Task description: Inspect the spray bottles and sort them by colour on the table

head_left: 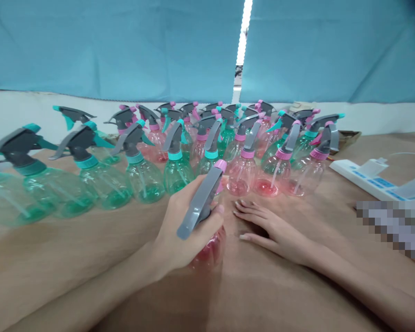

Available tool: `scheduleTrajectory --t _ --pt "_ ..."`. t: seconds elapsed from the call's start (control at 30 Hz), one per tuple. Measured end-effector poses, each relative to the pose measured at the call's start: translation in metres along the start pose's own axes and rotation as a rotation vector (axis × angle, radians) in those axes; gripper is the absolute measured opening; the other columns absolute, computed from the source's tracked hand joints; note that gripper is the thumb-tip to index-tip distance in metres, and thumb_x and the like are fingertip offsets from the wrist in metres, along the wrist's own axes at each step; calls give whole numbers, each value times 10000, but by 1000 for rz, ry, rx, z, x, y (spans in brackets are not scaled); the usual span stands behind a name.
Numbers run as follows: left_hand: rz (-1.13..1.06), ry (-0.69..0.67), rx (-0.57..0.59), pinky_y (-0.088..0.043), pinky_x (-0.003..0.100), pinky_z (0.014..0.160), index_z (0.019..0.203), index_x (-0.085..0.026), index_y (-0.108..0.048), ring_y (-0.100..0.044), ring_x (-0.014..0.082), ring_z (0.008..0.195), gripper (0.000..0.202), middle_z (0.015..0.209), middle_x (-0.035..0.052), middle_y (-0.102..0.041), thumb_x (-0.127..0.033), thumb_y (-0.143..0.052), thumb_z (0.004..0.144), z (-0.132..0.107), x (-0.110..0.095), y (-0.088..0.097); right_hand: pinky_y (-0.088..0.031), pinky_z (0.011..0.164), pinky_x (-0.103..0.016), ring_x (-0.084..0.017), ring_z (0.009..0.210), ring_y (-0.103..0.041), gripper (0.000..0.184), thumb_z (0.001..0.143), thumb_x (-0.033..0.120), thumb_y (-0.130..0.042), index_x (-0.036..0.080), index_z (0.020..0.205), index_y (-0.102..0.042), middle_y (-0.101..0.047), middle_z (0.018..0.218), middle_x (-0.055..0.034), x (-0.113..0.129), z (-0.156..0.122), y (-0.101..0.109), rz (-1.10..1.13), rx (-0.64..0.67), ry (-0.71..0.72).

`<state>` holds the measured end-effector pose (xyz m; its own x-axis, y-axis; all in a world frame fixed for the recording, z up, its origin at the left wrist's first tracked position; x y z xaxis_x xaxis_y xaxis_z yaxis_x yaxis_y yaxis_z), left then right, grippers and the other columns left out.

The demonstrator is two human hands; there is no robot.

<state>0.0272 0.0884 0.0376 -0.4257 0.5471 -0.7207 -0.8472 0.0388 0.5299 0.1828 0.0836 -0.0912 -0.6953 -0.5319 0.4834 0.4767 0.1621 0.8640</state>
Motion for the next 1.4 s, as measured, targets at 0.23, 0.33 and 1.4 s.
scheduleTrajectory --t 0.23,0.33,1.4 --pt "-9 33 30 -517 308 637 882 -254 -528 -608 177 666 99 766 -17 -602 -241 -527 784 -1 3 -4 -293 1158 -508 -270 1420 -320 601 931 540 -518 244 1447 -434 -392 1525 -60 1 0 0 5 -4 4" --pt "-15 49 40 -508 308 634 872 -252 -522 -611 180 681 79 768 -15 -597 -250 -521 794 -1 4 -5 -289 1159 -511 -272 1421 -317 598 926 538 -529 256 1445 -437 -402 1520 -56 2 0 1 12 -11 4" --pt "-41 -38 114 -394 295 545 752 -222 -468 -477 140 575 62 653 -44 -471 -161 -481 750 4 -9 -1 -305 1146 -530 -286 1411 -336 584 929 527 -532 280 1449 -429 -415 1512 -55 3 -1 2 19 -30 11"
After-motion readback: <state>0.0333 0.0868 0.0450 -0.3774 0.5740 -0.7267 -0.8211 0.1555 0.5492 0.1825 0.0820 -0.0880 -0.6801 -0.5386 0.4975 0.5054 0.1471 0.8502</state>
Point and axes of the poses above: each hand's wrist, its own z-axis towards the middle knuckle, its own y-axis out of the back of the hand, x = y × z, the point moved 10 cm from there along z, towards the middle knuckle
